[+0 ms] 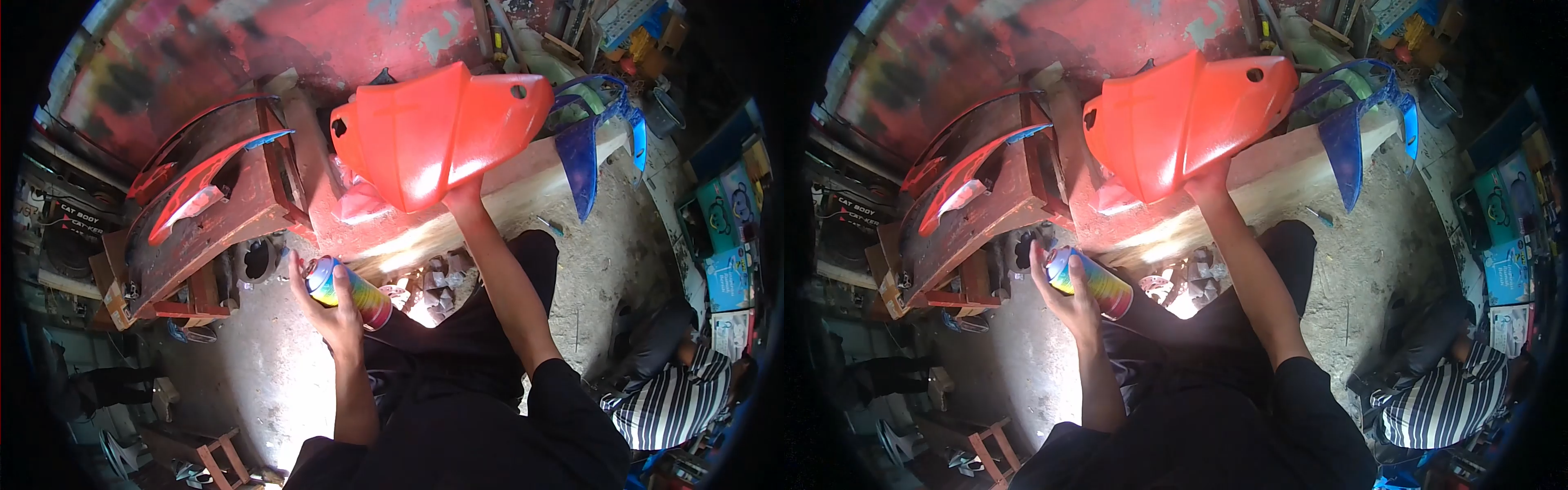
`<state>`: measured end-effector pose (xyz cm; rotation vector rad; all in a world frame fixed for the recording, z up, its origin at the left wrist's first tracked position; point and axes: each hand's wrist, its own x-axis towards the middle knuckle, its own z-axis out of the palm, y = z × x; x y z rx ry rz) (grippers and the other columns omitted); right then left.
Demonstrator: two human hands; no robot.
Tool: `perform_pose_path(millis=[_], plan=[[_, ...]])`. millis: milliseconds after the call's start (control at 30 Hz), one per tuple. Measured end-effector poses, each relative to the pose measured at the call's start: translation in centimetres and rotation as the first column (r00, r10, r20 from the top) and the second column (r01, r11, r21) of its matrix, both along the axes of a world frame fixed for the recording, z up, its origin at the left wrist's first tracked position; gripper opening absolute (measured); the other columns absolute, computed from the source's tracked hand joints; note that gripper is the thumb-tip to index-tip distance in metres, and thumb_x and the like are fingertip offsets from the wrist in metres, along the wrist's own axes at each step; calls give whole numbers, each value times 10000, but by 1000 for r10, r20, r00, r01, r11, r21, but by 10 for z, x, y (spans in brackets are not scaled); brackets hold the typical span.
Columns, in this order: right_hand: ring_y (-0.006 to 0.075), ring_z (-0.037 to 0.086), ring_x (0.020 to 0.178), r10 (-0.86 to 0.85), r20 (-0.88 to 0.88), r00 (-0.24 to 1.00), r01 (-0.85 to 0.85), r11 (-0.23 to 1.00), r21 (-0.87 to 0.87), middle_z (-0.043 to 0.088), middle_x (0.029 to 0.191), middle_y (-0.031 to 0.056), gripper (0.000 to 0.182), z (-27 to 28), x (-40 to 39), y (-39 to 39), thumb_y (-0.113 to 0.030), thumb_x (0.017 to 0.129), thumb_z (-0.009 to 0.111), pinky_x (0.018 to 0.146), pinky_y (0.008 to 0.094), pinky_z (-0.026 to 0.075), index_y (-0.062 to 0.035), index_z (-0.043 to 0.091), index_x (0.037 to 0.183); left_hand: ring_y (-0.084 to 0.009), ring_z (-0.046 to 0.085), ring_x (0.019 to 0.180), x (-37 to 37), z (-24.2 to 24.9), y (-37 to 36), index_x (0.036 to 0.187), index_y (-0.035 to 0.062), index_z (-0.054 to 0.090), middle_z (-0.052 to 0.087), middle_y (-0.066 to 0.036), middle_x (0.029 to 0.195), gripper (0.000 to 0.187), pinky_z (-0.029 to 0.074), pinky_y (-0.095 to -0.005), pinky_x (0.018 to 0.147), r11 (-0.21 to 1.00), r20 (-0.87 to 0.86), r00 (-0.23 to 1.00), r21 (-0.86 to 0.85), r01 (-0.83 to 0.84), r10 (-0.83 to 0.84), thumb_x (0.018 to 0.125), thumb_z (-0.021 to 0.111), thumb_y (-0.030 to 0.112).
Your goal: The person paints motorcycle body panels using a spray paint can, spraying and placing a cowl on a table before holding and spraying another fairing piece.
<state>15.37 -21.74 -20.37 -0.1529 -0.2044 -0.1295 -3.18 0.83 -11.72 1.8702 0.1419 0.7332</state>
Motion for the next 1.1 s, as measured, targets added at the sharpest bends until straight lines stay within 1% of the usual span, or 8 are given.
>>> perform_pose_path(millis=[333,533,667,733,800,900,1000,1100], plan=[[272,426,1314,96,71,993,-103,991,88,446,1427,90,654,11,10,16,-564,946,412,1084,465,369,-98,419,1405,-292,431,1283,18,12,4,1426,-24,370,423,-210,1429,651,317,-395,1084,984,98,983,-94,-148,157,901,669,218],[271,427,1311,187,174,967,-215,964,157,456,1414,88,608,4,15,23,-518,955,431,1075,461,379,-97,429,1394,-234,533,1044,-1,10,-39,1307,-33,433,542,-161,1144,575,422,-379,939,956,175,944,-42,290,-279,824,709,110],[259,458,1281,-236,151,960,277,887,-371,474,1395,75,530,-13,26,24,-445,974,431,1072,454,383,-90,453,1368,-255,518,1052,-18,15,-39,1365,-64,375,493,-196,1209,715,422,-376,922,834,330,768,277,478,-550,785,743,135],[261,472,1270,131,126,983,-143,985,93,474,1395,72,526,2,20,21,-444,977,421,1069,457,386,-88,460,1362,-258,512,1090,-13,17,-32,1444,-47,289,491,-190,1250,790,411,-392,957,965,267,927,74,251,-262,820,725,166],[259,472,1271,121,42,992,-125,986,108,482,1389,69,523,14,14,26,-441,977,423,1068,456,387,-89,460,1362,-254,497,1167,-3,34,-23,1445,-29,320,482,-190,1333,720,397,-395,1002,993,80,996,-118,-32,42,877,688,218],[257,474,1268,64,-61,996,-57,993,107,506,1361,66,507,27,7,36,-425,978,423,1062,453,393,-89,466,1356,-254,513,1152,9,31,-13,1273,-19,486,535,-184,1241,487,399,-382,1001,990,75,997,-142,-24,35,887,674,211],[257,484,1255,-144,61,988,152,975,-162,535,1316,68,481,17,15,47,-398,983,412,1049,452,405,-84,477,1341,-269,587,936,-4,27,-37,1104,-6,526,581,-171,1059,441,476,-379,836,955,320,903,27,294,-287,724,745,39],[258,501,1232,-229,147,962,264,917,-298,550,1280,72,453,13,22,49,-369,989,392,1033,453,419,-78,485,1325,-317,589,973,-21,36,-42,1274,-16,453,565,-205,1099,629,487,-399,817,862,395,767,206,463,-506,746,770,113]])
